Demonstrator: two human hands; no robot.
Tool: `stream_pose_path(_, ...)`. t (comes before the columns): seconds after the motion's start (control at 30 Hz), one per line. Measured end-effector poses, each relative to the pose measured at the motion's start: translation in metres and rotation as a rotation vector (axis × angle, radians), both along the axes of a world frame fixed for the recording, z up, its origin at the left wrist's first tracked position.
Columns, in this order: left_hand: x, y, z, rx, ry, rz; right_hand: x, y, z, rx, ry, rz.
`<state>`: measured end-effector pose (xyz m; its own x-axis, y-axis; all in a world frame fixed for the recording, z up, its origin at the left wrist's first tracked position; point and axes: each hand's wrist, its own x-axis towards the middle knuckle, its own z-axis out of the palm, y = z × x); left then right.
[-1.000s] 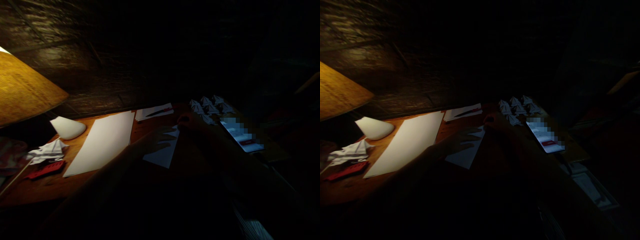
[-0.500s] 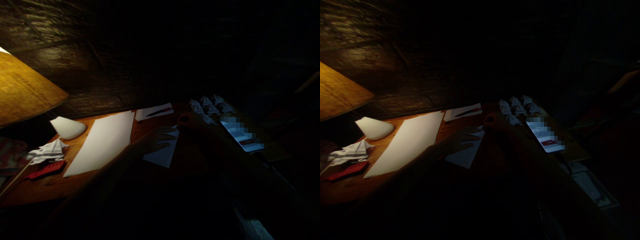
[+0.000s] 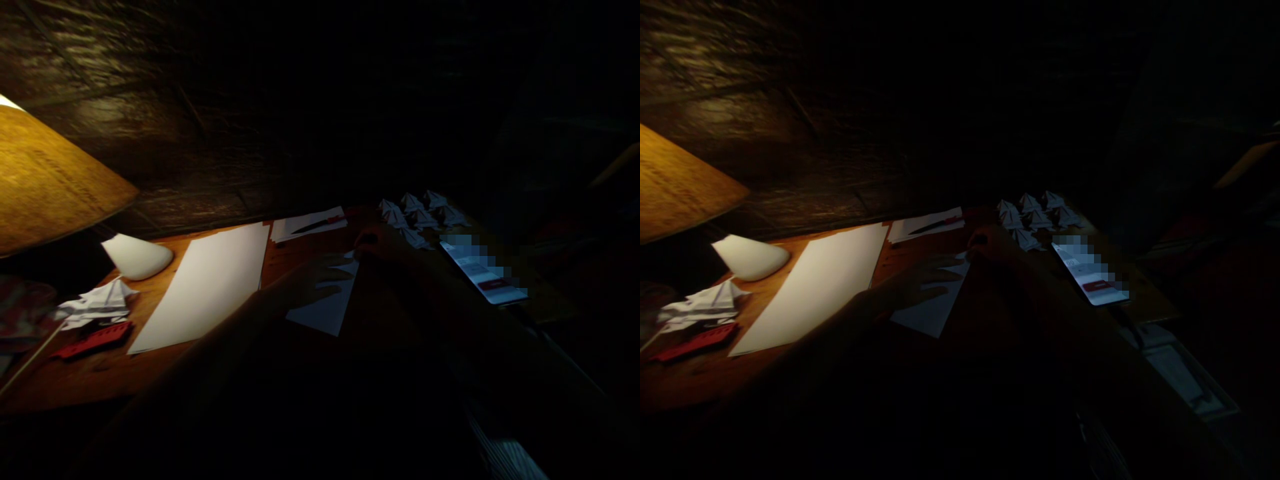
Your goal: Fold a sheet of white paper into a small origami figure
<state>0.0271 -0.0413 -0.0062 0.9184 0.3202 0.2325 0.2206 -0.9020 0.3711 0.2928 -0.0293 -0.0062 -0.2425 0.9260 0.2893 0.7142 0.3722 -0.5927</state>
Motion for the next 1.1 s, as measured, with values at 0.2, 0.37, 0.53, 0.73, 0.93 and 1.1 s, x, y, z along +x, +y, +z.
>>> stream_pose_path(0.2, 0.0010, -0.0037, 0.0041, 0.013, 0.006, 0.001, -0.0004, -0.0006, 0.0004, 0.007, 0.004, 0.016)
stream_pose_path(0.37, 0.0009, -0.0034, 0.0035, 0.012, 0.003, -0.002, -0.0013, -0.0013, 0.0010, 0.010, 0.002, -0.004)
stream_pose_path(0.53, 0.0006, -0.0020, 0.0011, -0.006, -0.006, -0.004, -0.0011, -0.0020, 0.0026, -0.004, 0.000, 0.001)
stream_pose_path(0.73, 0.0008, -0.0039, 0.0031, 0.000, 0.003, 0.003, -0.0007, -0.0011, 0.0011, -0.001, -0.008, 0.000)
stream_pose_path(0.93, 0.0008, -0.0052, 0.0051, 0.004, 0.019, -0.001, -0.0012, 0.0000, -0.0007, 0.004, 0.008, -0.002)
stream_pose_path(1.1, 0.0001, -0.0038, 0.0030, 0.012, -0.005, -0.008, -0.0012, 0.0000, -0.0004, 0.009, 0.007, -0.001)
